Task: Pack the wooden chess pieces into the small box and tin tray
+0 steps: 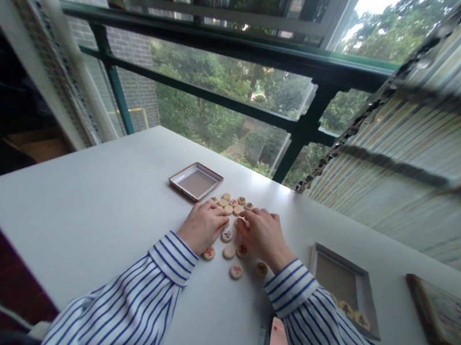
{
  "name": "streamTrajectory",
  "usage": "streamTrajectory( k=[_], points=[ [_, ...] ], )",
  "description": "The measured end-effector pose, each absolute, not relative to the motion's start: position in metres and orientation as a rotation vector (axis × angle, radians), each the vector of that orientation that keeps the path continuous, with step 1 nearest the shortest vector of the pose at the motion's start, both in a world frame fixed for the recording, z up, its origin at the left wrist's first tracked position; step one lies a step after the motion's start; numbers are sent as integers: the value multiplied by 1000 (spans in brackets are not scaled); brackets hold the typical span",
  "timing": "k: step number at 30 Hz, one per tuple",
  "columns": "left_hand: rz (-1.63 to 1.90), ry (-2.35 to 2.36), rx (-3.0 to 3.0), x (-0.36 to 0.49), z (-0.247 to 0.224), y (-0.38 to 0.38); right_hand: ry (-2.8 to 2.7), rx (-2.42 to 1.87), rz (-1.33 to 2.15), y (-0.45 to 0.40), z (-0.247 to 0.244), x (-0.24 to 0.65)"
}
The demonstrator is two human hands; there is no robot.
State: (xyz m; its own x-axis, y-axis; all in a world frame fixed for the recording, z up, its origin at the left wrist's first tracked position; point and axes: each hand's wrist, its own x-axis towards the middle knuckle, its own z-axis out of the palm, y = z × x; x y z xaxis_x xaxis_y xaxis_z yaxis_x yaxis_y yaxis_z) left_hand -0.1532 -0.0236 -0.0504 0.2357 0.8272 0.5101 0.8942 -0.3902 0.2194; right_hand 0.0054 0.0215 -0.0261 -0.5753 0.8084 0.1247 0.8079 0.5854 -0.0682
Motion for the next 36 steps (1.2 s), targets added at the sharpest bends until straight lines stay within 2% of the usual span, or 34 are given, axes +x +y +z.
streamTrajectory(
  k=[9, 16, 21, 30, 36],
  points=[
    [-867, -1686, -2403, -156, -52, -23, -2554, -1317, -11, 21, -27, 5],
    [-1058, -1744, -2383, -161, -49, -22, -2527, -1301, -18, 21, -26, 6],
    [-1428, -1803, -2341, -162, -46, -22, -2505, -1232, 10, 21, -26, 5],
    [-2296, -2224, -2126, -158, -37, -22, -2429, -1015, 62, 20, -26, 5],
    [-2469, -2300, -2032, -160, -34, -23, -2414, -959, 84, 17, -25, 3]
  ],
)
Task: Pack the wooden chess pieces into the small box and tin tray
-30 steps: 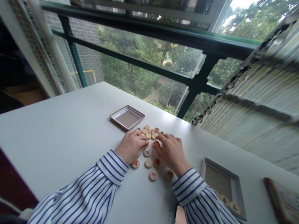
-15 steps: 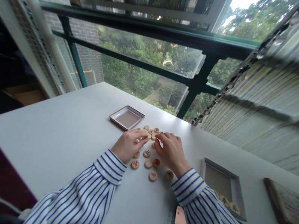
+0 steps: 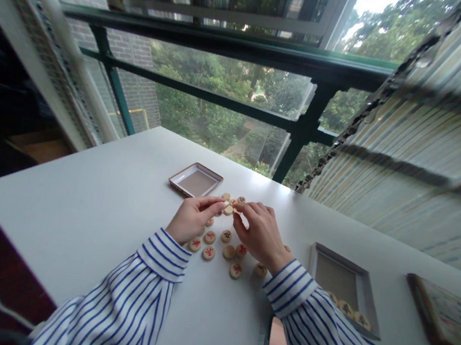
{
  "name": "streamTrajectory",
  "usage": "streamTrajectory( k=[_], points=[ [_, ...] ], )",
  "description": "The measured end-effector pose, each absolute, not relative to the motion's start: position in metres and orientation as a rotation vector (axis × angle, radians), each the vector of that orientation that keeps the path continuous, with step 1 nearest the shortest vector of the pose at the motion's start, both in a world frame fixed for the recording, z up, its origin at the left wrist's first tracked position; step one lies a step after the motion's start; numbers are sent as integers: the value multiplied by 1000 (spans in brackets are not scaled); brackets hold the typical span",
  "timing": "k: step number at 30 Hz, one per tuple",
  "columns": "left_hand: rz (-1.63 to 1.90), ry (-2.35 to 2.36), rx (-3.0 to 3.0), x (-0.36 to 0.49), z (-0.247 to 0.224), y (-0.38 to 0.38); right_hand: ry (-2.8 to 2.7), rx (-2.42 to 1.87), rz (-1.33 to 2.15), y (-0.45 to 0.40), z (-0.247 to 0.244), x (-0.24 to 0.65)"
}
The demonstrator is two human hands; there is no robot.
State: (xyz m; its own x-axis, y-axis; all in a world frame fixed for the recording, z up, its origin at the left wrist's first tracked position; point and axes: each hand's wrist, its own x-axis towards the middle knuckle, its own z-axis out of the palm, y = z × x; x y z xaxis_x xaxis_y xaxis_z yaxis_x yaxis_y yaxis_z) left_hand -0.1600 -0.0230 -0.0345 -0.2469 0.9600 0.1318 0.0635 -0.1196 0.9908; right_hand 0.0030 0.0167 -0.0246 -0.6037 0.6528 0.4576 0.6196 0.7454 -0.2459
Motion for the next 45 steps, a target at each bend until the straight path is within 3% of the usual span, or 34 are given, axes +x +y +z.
streamTrajectory(
  k=[27, 37, 45],
  points=[
    [1379, 1323, 1188, -163, -39, -22, -2406, -833, 205, 14, -25, -5],
    [1369, 1906, 1568, -179, -44, -21, -2519, -1030, 259, 14, -33, -10],
    [1224, 2094, 1821, -180, -48, -19, -2599, -1110, 243, 12, -35, -12]
  ],
)
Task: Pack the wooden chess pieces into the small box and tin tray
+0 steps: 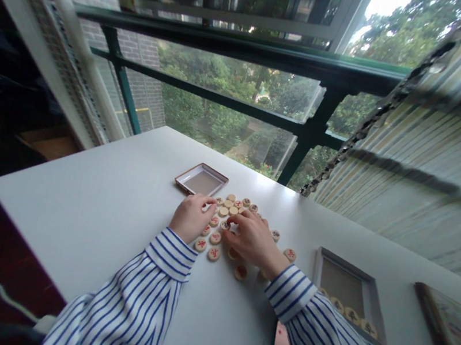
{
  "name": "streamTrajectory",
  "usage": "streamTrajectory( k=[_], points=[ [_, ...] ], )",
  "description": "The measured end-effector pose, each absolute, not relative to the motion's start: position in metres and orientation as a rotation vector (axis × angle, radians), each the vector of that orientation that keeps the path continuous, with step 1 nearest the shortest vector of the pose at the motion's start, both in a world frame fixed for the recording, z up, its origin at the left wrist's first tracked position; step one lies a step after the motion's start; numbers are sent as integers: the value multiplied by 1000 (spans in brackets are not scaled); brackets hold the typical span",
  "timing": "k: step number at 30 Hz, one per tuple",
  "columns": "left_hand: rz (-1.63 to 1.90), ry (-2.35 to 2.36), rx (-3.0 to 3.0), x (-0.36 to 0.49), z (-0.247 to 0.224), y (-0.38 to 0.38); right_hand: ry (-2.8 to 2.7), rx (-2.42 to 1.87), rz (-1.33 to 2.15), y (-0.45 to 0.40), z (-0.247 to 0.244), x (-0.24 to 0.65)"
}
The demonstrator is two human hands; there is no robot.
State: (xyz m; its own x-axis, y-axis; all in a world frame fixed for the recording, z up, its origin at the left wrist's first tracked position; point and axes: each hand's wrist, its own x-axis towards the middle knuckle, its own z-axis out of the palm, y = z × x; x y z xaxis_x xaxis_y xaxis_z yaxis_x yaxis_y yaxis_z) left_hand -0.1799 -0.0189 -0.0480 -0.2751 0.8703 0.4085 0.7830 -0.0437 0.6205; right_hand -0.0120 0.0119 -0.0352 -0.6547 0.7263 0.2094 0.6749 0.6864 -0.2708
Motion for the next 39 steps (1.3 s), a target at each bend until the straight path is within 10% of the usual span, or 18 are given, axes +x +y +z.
streamTrajectory(
  k=[39],
  points=[
    [911, 2326, 2127, -165, -57, -9, -2433, -1240, 249, 14, -27, -5]
  ],
)
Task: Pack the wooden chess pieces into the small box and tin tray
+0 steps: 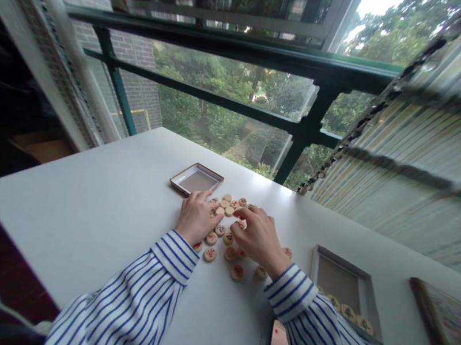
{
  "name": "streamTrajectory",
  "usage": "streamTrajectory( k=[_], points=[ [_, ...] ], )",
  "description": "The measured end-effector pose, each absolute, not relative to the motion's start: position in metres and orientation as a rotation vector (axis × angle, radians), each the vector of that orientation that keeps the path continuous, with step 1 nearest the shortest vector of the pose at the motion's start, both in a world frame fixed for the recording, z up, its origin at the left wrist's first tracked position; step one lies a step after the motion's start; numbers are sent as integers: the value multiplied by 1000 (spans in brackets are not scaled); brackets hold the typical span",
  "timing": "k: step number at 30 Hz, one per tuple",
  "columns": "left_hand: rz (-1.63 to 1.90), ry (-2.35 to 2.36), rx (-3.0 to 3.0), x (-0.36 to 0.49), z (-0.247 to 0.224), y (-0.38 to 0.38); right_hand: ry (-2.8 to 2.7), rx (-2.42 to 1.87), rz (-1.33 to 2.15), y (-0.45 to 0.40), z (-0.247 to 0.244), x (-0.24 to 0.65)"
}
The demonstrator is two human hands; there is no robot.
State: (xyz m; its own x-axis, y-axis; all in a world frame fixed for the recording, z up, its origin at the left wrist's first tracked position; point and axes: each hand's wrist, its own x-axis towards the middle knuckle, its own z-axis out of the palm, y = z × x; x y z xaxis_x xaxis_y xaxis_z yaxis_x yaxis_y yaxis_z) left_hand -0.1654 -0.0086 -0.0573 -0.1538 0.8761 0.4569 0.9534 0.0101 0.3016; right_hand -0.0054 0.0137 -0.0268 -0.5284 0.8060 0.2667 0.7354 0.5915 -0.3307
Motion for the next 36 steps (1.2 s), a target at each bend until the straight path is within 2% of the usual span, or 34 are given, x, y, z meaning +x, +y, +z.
streamTrajectory(
  k=[8, 22, 29, 36],
  points=[
    [-933, -2095, -1962, -167, -56, -8, -2389, -1245, 257, 16, -27, -3],
    [-1481, -2070, -1981, -169, -48, -12, -2363, -1246, 247, 18, -26, -2],
    [-1953, -2272, -1884, -169, -50, -10, -2353, -1258, 247, 17, -25, -3],
    [-2379, -2195, -1877, -168, -45, -11, -2342, -1245, 257, 17, -26, -3]
  ],
)
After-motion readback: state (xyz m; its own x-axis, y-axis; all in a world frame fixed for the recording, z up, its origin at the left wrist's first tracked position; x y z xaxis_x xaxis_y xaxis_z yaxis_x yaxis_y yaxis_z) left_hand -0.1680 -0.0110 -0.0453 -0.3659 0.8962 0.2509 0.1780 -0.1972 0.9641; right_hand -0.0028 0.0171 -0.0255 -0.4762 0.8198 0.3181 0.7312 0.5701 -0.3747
